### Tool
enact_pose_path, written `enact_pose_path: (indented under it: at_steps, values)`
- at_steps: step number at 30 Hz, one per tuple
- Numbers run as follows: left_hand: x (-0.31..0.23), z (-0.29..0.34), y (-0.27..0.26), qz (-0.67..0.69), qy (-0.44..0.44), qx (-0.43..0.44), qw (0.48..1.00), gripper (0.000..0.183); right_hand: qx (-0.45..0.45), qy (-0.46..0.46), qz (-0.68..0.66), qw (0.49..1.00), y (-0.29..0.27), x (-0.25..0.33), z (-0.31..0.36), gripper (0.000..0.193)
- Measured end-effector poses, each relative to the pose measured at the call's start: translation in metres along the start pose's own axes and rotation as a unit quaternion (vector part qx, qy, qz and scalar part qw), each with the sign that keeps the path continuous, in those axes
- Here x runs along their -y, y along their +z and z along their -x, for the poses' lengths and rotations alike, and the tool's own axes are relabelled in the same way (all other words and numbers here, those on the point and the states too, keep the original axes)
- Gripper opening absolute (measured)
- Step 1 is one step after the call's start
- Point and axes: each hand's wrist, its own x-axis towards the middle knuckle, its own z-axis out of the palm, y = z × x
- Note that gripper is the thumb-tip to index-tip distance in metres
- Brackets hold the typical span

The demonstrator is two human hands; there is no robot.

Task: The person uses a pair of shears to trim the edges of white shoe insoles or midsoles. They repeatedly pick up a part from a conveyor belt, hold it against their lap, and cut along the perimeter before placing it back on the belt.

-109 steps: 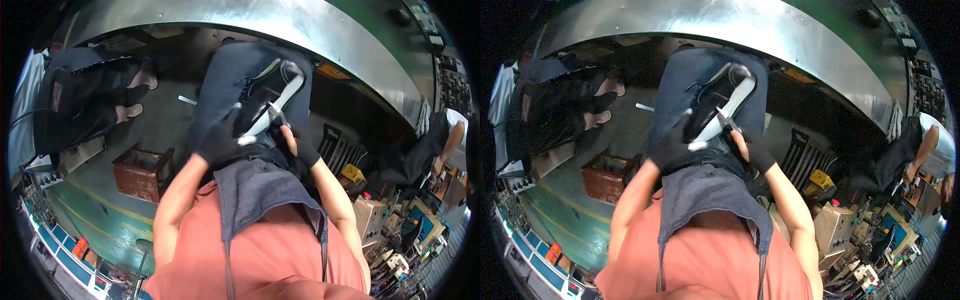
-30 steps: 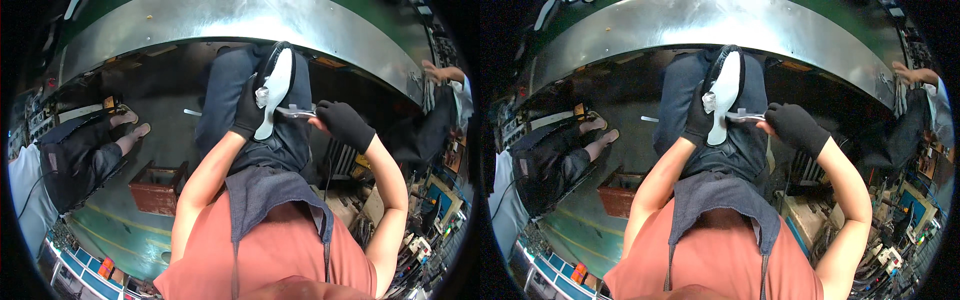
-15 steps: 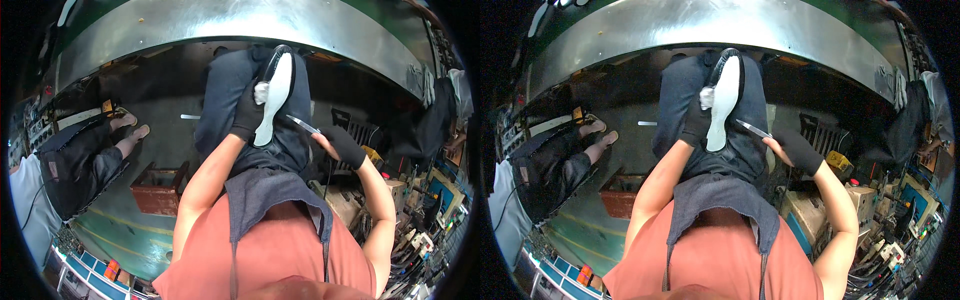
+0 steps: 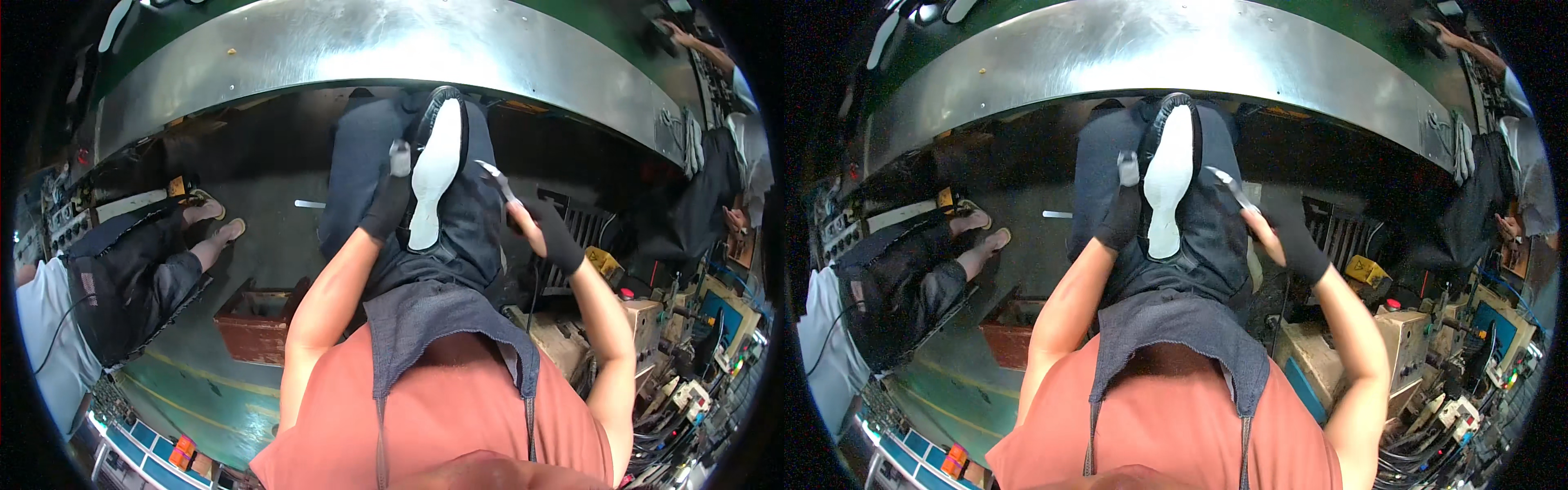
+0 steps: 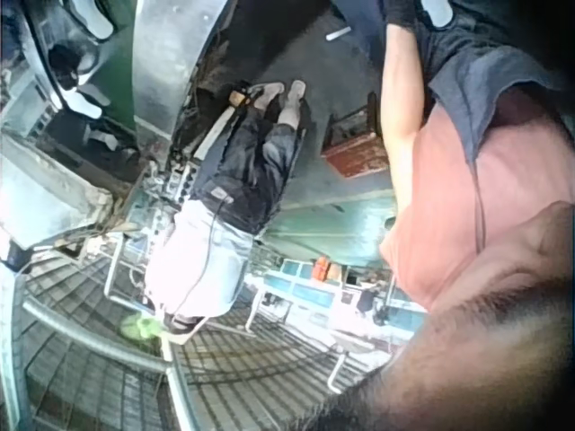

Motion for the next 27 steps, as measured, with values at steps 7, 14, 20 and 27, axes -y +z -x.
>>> enact_pose_path:
  at_steps: [7, 14, 20, 27]
  values:
    - [-0.075, 0.005, 0.021, -0.171, -0.012, 0.033, 0.985, 0.034, -0.03, 0.022, -0.106, 0.994, 0.008, 0.063, 0.007, 0.035]
    - [-0.081, 0.015, 0.021, -0.254, 0.094, 0.136, 0.953, 0.084, -0.006, -0.085, 0.021, 0.996, 0.007, 0.069, -0.045, 0.038]
    - [-0.09, 0.028, 0.02, -0.229, 0.056, 0.062, 0.97, 0.085, -0.119, 0.164, -0.216, 0.955, 0.08, -0.017, 0.005, 0.051]
    - [-0.165, -0.051, 0.049, -0.036, -0.004, 0.036, 0.999, 0.045, -0.174, 0.082, -0.117, 0.974, 0.114, -0.016, 0.01, 0.053]
